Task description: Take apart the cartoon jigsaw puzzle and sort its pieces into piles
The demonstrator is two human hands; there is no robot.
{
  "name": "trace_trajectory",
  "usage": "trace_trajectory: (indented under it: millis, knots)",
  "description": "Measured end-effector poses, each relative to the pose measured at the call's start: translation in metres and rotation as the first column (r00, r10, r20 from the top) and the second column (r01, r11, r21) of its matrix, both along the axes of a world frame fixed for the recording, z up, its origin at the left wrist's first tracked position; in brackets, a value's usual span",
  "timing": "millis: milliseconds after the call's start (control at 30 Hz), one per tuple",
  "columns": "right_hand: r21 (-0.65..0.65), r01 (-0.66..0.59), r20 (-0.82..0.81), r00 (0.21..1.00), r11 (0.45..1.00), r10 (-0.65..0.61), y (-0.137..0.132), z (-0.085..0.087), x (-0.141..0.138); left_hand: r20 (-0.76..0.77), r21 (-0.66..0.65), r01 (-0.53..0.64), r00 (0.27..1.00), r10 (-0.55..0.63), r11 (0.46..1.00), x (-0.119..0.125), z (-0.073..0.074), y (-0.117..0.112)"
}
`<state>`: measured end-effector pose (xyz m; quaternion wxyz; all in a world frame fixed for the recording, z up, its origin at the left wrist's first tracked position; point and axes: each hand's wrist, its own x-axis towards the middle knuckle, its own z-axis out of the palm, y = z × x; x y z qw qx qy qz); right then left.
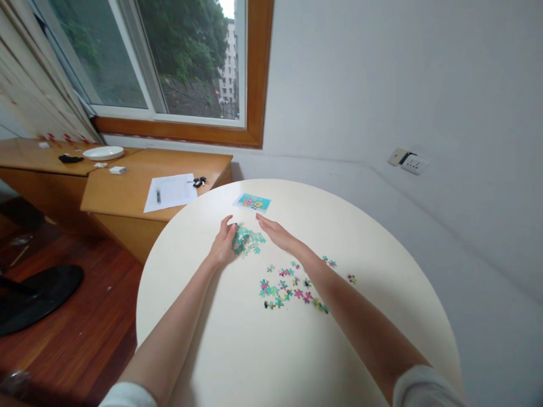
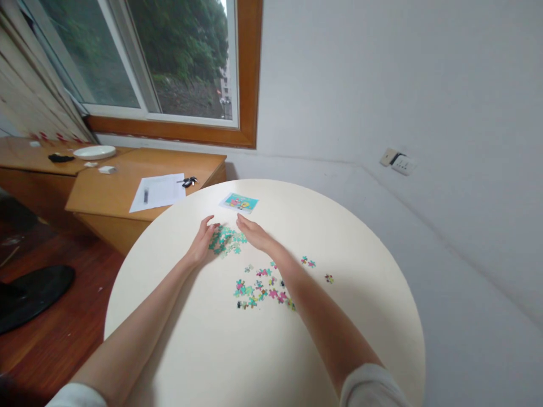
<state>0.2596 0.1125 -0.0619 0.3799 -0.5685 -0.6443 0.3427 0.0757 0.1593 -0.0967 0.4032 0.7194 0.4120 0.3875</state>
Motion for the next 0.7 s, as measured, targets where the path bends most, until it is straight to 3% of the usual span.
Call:
trace_trajectory:
  millis: [133, 267, 367, 500, 600, 700]
  knots:
    - [0.02, 0.034, 0.123, 0.992, 0.999, -0.036, -0.053, 0.005, 0.029, 0.103, 0.033, -0.052, 0.994, 0.049, 0.998, -0.003, 0.002, -0.002]
    - [0.005, 0.068, 0.415, 0.908, 0.998, -0.064, -0.11, -0.006, 0.054, 0.045, 0.268, -0.057, 0.998, 0.047, 0.962, -0.003, 0.01, -0.016]
    - [0.019, 0.134, 0.604, 0.788, 0.991, -0.119, -0.143, -0.018, 0.072, -0.176, 0.399, 0.114, 0.983, -0.046, 0.91, 0.007, 0.017, -0.042]
    - [0.15, 0.232, 0.722, 0.639, 0.961, -0.267, -0.17, -0.03, 0.09, -0.498, 0.422, 0.42, 0.848, -0.182, 0.803, 0.023, 0.02, -0.091]
    - [0.188, 0.252, 0.74, 0.6, 0.949, -0.306, -0.178, -0.035, 0.094, -0.643, 0.362, 0.556, 0.73, -0.231, 0.748, 0.029, 0.016, -0.123]
    - [0.17, 0.249, 0.74, 0.607, 0.953, -0.291, -0.178, -0.038, 0.092, -0.719, 0.33, 0.602, 0.66, -0.22, 0.727, 0.032, 0.008, -0.139]
